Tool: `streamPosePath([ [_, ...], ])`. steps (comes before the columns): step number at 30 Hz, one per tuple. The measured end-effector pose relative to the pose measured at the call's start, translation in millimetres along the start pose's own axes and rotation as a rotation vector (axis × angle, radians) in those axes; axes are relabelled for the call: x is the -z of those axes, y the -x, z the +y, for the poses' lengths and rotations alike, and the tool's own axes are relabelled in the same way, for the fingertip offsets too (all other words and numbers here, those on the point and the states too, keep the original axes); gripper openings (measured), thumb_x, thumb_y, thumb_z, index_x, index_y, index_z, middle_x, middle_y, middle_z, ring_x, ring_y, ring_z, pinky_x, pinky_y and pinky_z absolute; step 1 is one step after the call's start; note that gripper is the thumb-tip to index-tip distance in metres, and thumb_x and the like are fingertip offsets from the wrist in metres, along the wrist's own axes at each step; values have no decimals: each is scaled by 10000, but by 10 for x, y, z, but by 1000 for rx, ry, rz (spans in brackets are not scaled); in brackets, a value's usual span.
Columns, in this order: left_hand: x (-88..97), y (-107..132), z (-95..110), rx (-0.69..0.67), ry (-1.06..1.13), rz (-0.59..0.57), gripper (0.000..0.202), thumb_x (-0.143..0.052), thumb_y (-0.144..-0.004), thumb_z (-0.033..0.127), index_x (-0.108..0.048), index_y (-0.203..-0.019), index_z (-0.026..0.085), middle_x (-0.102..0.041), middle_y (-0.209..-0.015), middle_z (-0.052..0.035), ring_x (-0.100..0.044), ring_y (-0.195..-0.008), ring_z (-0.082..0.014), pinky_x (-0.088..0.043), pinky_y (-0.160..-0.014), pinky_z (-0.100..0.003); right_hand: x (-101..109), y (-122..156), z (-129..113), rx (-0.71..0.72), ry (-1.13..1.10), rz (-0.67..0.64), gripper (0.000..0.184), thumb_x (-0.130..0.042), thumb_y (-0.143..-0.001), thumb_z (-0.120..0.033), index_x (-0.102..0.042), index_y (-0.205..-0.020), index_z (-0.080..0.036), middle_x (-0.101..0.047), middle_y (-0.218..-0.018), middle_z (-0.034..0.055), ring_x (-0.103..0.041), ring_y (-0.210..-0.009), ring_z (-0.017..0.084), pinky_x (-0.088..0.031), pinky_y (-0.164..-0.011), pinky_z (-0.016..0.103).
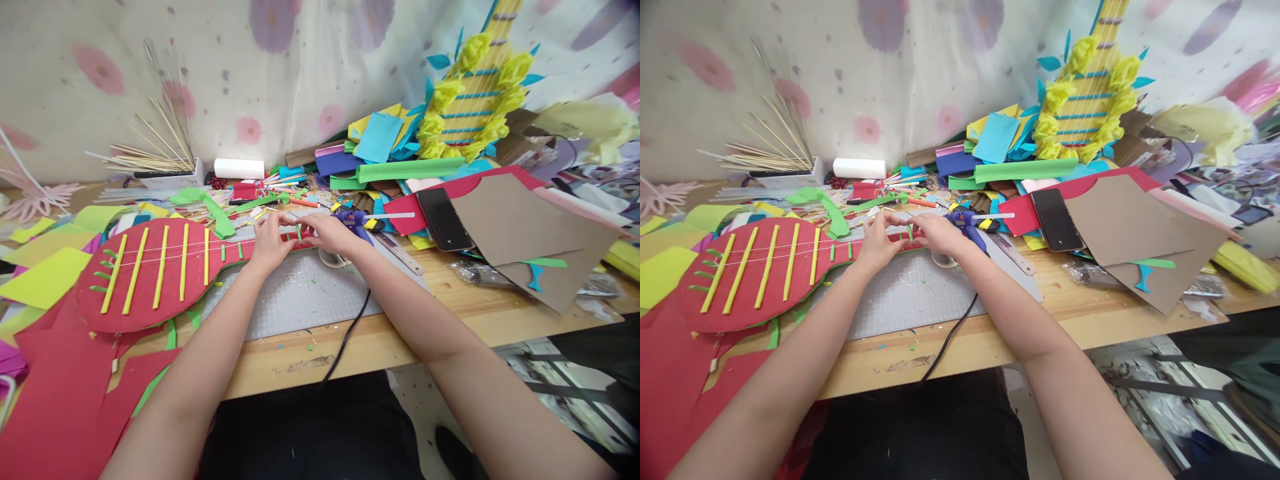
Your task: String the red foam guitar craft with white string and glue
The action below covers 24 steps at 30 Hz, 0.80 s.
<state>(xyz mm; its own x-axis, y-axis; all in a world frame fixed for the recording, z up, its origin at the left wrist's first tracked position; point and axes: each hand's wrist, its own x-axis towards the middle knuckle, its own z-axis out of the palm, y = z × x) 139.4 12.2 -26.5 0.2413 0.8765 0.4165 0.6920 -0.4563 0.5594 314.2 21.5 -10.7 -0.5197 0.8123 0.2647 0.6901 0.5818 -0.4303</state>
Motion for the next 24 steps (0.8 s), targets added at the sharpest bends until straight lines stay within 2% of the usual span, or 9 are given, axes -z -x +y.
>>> streamPosePath([
  [5,3,-3,-23,23,48,-25,402,-683,-674,175,-406,-959,236,-650,-1044,-12,-607,-1011,-181,-308,-983,-422,-44,18,-19,-20,-50,24,395,-650,-735,-198,-601,-1128,-189,-664,-929,43,-582,-846,171,-404,-805,297],
  [12,9,0,1,15,63,-63,399,-657,-678,125,-391,-953,241,-666,-1019,-11,-596,-1036,-188,-313,-974,-424,-161,29,-4,-124,-229,53,399,-611,-702,-155,-589,-1100,-132,-648,-842,33,-573,-718,129,-431,-684,250],
  [16,28,-4,27,-24,5,-50,397,-676,-672,152,-405,-949,240,-639,-1037,-15,-584,-1025,-191,-315,-965,-411,-141,20,8,-136,-285,56,377,-565,-700,-119,-598,-1073,-164,-645,-838,15,-574,-706,118,-447,-687,248],
  [20,42,-5,30,-18,-82,-5,391,-690,-668,188,-415,-940,237,-605,-1040,-26,-550,-1030,-205,-309,-958,-407,-102,34,27,-119,-301,31,436,-616,-682,-135,-578,-1114,-180,-646,-904,28,-587,-770,134,-465,-728,268],
  [24,52,-15,28,25,-128,40,423,-719,-646,238,-417,-943,239,-572,-1042,-38,-510,-1049,-230,-308,-940,-414,-82,34,34,-108,-297,9,496,-710,-659,-227,-565,-1131,-173,-637,-935,43,-586,-822,153,-466,-753,282],
])
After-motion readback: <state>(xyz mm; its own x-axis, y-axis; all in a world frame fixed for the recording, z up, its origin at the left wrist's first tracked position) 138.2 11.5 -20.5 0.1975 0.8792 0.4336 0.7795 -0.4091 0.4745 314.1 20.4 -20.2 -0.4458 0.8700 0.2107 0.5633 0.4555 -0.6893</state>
